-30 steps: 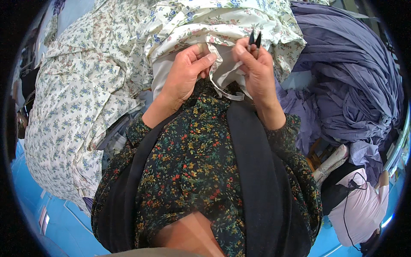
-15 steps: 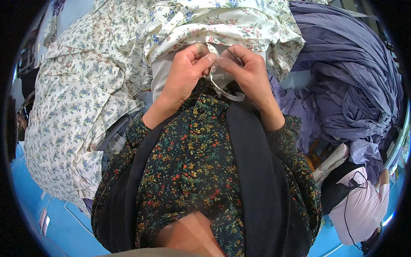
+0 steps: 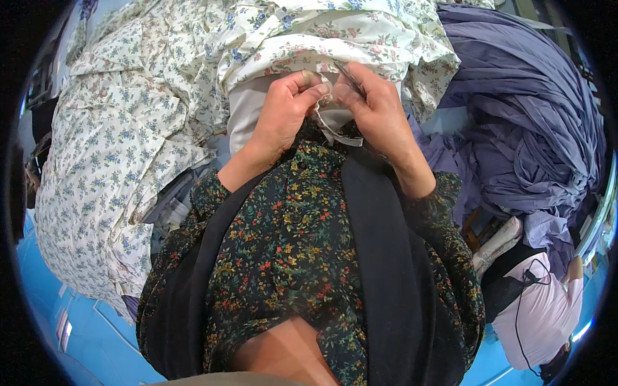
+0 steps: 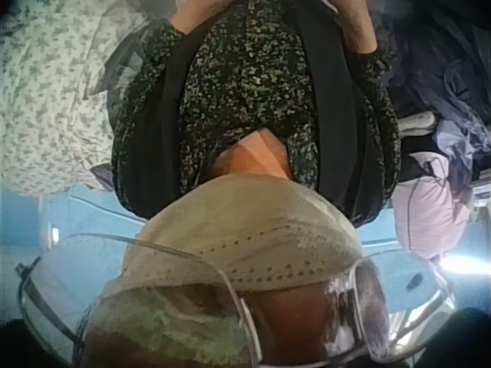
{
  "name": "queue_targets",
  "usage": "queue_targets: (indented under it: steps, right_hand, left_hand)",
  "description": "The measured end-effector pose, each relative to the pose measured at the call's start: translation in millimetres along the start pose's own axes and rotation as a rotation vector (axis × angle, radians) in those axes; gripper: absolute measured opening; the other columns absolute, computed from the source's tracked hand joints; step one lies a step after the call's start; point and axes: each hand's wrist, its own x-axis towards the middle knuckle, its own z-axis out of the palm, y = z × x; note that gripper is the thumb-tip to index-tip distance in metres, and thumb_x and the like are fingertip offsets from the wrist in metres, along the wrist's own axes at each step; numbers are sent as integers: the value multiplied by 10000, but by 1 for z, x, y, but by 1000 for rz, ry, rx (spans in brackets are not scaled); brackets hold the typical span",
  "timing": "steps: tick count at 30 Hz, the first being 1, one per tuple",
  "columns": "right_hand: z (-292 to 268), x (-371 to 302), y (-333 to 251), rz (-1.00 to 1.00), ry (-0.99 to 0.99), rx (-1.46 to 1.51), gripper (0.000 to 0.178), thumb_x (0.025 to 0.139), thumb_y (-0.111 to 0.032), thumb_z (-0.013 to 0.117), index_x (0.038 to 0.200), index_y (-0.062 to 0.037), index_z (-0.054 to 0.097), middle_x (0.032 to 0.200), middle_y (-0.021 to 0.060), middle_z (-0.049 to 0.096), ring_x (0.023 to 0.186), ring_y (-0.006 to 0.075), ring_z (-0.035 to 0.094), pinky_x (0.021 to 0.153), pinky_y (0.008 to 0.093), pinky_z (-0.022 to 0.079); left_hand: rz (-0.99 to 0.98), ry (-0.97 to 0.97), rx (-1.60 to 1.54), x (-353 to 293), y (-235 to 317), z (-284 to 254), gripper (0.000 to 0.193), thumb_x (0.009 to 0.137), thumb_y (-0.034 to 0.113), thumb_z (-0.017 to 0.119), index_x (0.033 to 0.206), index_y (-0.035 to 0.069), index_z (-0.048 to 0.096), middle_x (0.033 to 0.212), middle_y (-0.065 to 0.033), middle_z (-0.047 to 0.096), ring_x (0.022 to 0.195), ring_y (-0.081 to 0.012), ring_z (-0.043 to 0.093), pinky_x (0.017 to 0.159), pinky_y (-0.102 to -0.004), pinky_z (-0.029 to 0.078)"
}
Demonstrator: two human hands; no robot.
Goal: Trimming threads and inspecting floral fabric pieces using hand snips.
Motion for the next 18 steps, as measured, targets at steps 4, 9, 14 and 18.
queue_targets:
  steps: [4, 9, 14, 18]
  right_hand:
    - [-18, -15, 2, 131, -130, -261, 143, 880, -104, 608, 953, 11, 565, 715, 116, 589, 667, 186, 566, 648, 303, 464]
    - [-25, -17, 12, 43, 86, -356, 277, 871, -219, 677, 1039, -3, 633, 788, 92, 666, 720, 149, 619, 680, 271, 489]
    - [5, 5, -21, 312, 86, 285, 239, 891, -216, 676, 995, -1, 672, 787, 13, 661, 689, 43, 567, 635, 199, 446]
    - [3, -1, -8, 393, -94, 269, 221, 897, -181, 670, 982, 22, 681, 716, 1, 646, 612, 29, 512, 558, 187, 354]
  left_hand:
    - [40, 96, -45, 6, 10, -7, 92, 893, 124, 640, 882, 36, 662, 722, 43, 590, 619, -24, 469, 567, -182, 347]
    - [61, 130, -62, 10, 20, -12, 87, 879, 127, 657, 885, 40, 664, 721, 39, 593, 617, -28, 460, 569, -182, 342]
    - [89, 94, -61, 12, 18, -10, 99, 866, 128, 673, 888, 32, 662, 708, 29, 596, 606, -31, 467, 562, -172, 350]
    - [120, 155, -159, 32, 25, -34, 88, 867, 111, 663, 900, 30, 651, 711, 17, 606, 602, -43, 484, 550, -171, 353]
